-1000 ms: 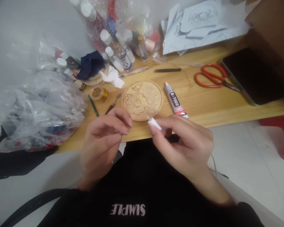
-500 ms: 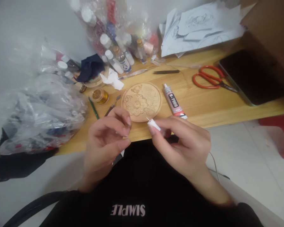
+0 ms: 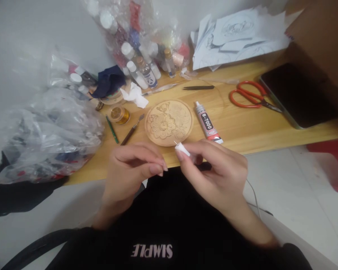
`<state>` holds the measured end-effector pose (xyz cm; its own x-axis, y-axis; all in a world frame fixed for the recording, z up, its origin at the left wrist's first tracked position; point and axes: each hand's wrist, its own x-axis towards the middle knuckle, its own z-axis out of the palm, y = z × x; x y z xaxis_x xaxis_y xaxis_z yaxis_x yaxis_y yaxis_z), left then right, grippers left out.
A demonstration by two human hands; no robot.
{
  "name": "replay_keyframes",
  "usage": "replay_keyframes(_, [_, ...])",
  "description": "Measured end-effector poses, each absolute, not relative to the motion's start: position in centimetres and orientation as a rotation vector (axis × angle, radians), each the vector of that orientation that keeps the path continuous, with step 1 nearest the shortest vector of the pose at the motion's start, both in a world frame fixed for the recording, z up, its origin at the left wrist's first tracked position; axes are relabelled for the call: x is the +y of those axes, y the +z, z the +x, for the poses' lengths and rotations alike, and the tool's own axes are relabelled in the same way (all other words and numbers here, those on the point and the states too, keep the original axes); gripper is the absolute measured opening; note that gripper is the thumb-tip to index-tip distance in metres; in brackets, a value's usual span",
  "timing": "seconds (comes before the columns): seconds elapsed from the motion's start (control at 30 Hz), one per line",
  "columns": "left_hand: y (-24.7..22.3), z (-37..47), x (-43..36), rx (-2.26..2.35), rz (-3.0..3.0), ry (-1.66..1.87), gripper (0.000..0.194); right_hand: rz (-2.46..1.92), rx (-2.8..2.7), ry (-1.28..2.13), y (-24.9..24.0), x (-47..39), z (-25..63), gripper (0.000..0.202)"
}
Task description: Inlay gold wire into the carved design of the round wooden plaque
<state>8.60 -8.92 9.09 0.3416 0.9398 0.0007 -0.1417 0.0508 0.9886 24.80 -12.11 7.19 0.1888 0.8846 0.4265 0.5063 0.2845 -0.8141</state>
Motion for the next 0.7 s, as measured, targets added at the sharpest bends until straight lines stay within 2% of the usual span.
replay_keyframes(0.4, [8.75,8.48,-8.73,0.788,1.053,0.898,0.011,-1.260,-1.467,0.465,6.40,-11.59,24.94,0.018])
replay_keyframes(0.7, [9.04,8.54,-8.84,0.847,0.981,0.882,0.016,-1.374,-1.511,0.442,7.24,-11.56,24.74,0.011])
